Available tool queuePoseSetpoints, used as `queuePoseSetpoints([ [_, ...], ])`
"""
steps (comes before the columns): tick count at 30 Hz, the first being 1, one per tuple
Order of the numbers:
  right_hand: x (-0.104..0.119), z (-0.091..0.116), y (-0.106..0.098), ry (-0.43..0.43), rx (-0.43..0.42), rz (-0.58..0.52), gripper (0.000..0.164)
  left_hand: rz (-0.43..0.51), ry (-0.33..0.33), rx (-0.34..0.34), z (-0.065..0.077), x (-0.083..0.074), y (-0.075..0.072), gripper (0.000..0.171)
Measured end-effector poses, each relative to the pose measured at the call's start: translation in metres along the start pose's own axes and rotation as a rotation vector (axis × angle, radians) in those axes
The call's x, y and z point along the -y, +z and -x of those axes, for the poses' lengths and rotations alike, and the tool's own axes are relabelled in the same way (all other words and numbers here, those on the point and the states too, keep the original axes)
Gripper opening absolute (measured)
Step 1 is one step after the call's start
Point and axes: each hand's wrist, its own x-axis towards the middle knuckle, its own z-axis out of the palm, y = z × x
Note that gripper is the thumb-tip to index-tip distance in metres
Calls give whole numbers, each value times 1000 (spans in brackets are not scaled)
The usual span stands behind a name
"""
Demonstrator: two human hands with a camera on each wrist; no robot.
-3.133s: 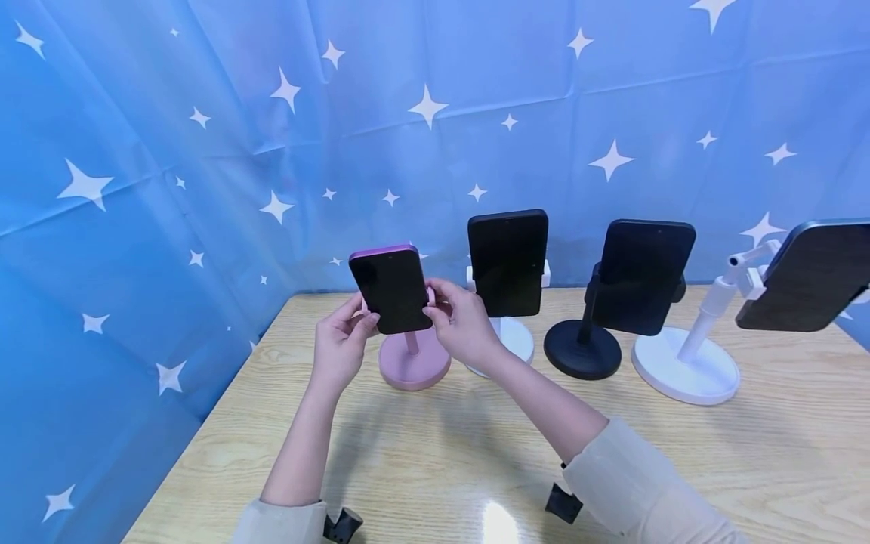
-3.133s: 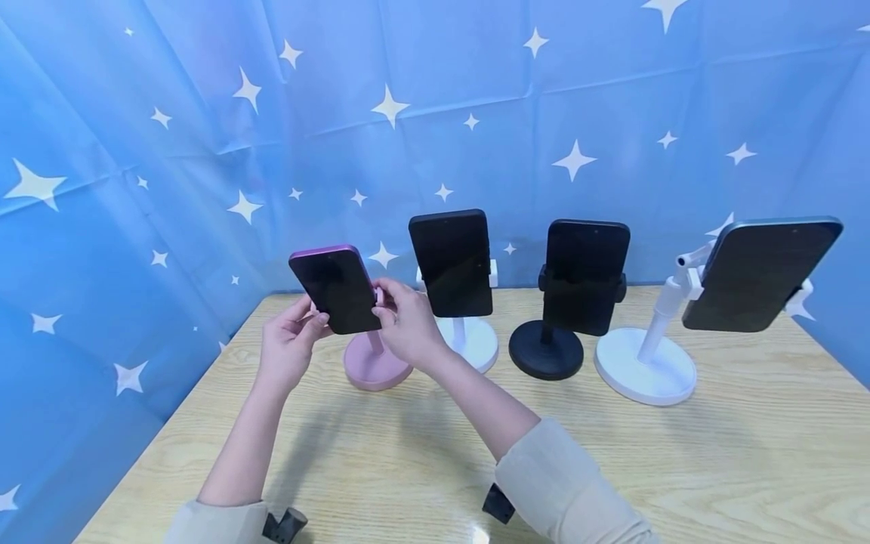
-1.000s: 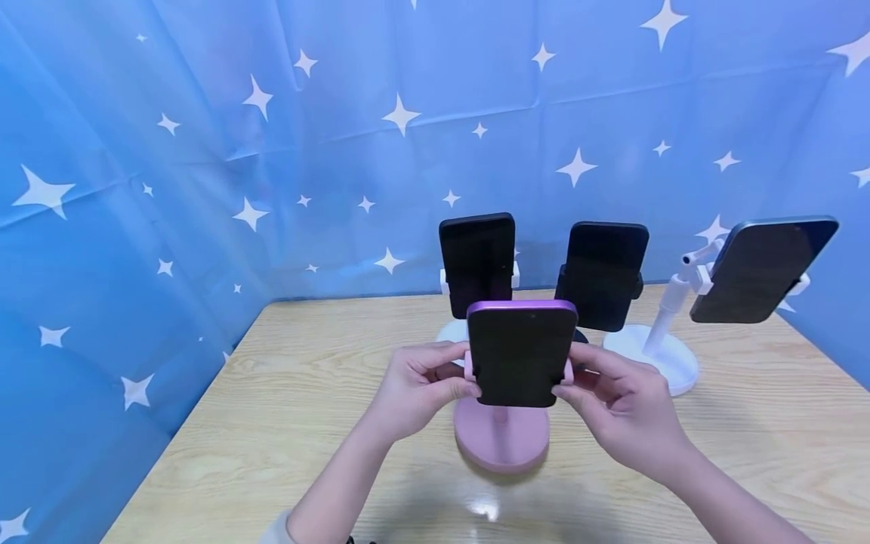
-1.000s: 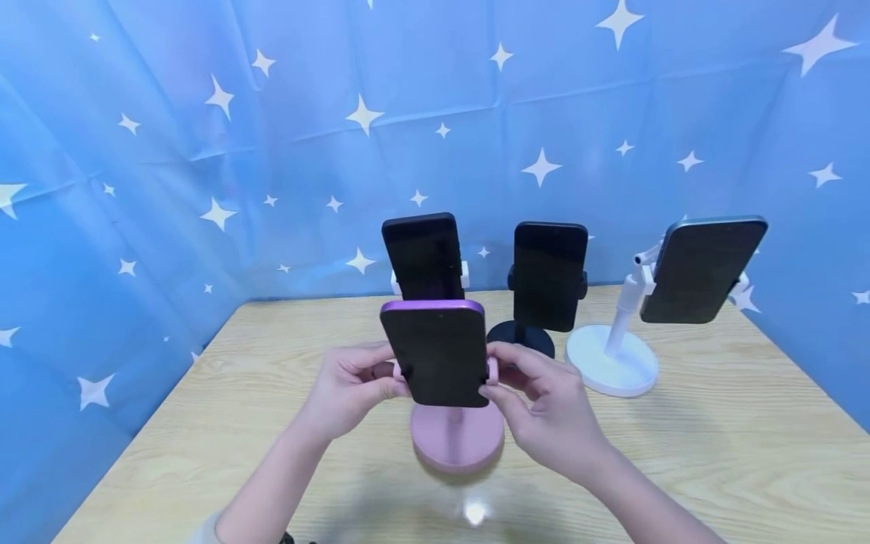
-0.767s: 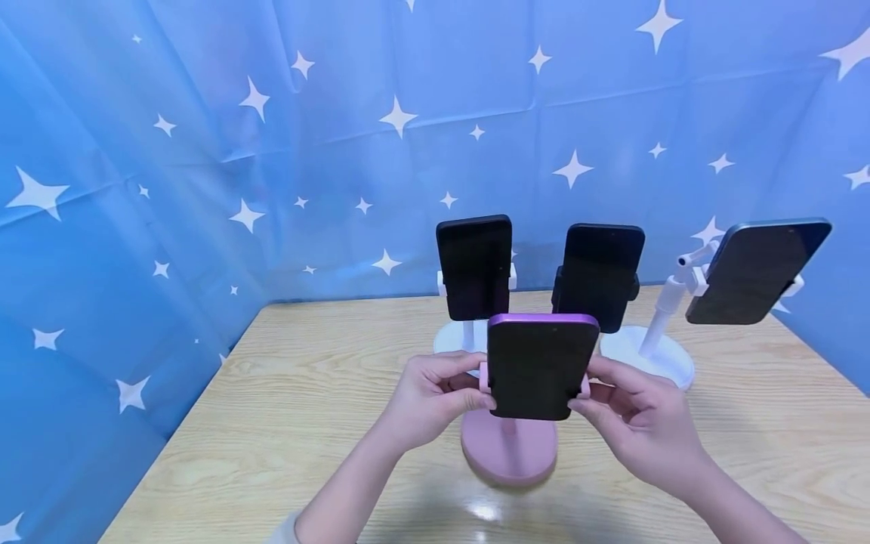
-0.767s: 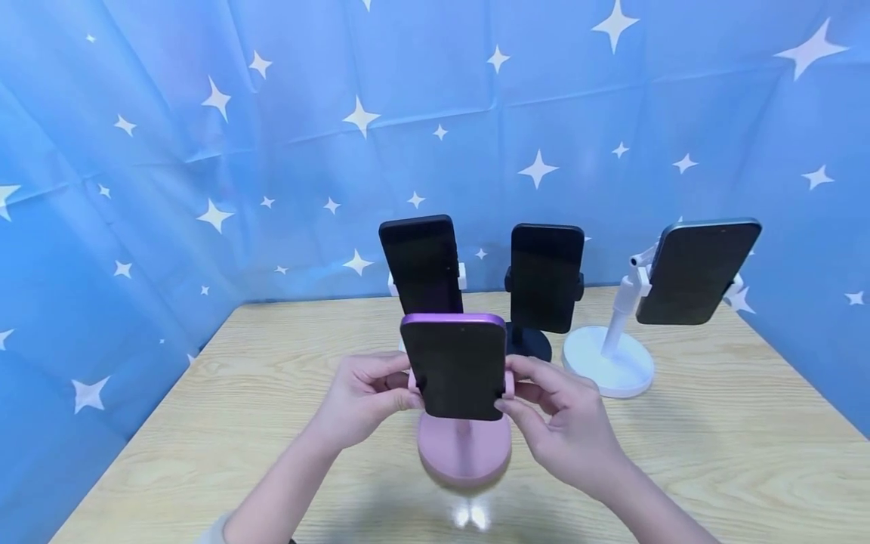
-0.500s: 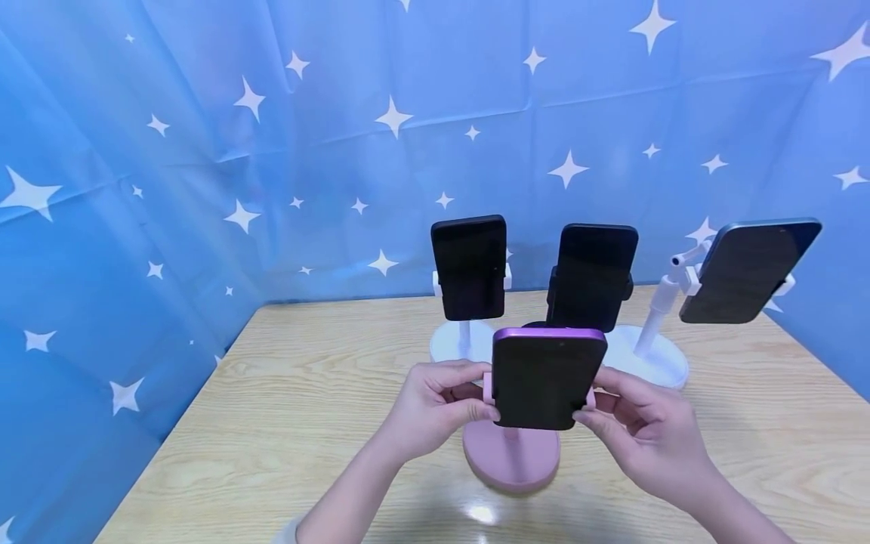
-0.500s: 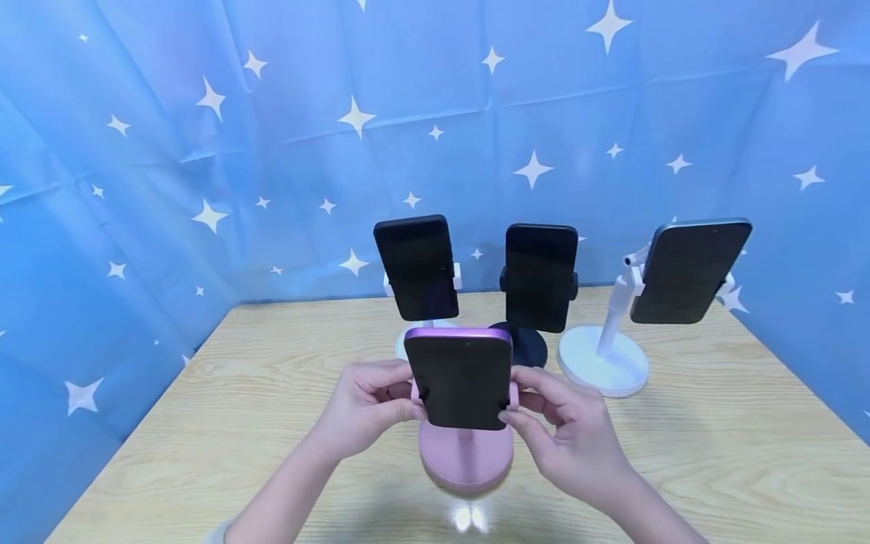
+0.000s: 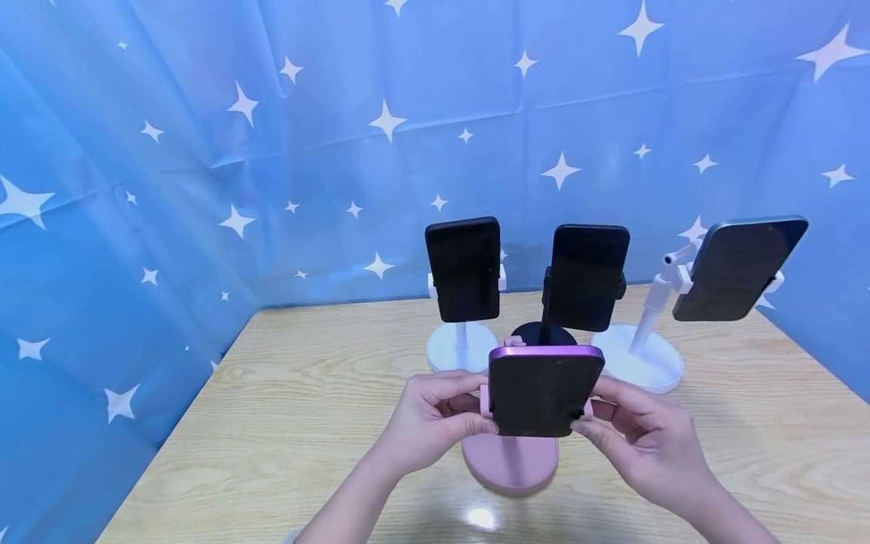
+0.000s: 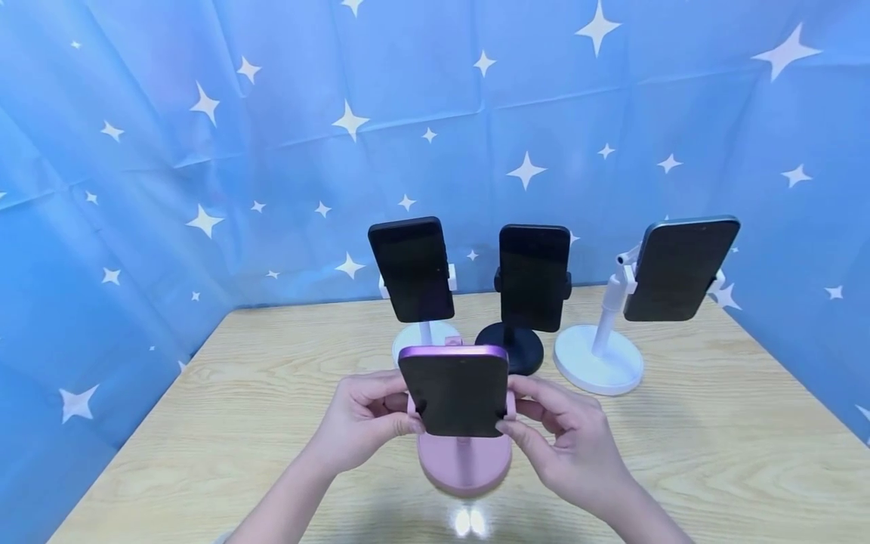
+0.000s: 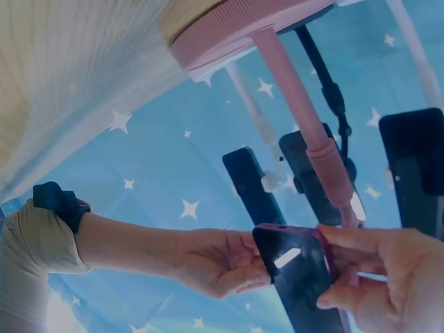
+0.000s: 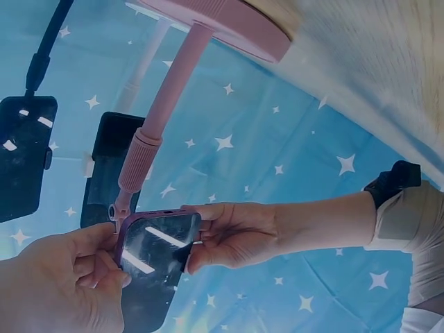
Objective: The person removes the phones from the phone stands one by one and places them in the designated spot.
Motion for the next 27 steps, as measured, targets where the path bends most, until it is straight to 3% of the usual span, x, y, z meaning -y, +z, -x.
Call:
queuePoseSetpoints([
  [15, -4, 2, -1, -8, -8, -59, 36, -39, 48, 21, -1, -1, -1, 36],
  [20, -1, 1, -1, -7, -17, -17, 41, -108, 16, 17, -3, -3, -6, 38],
  [23, 7, -5, -2, 5, -26, 0, 44, -143, 33, -1, -6, -2, -10, 49],
  [27, 20, -18, 0, -61, -77, -70, 50, -192, 122, 29, -11, -1, -18, 71],
])
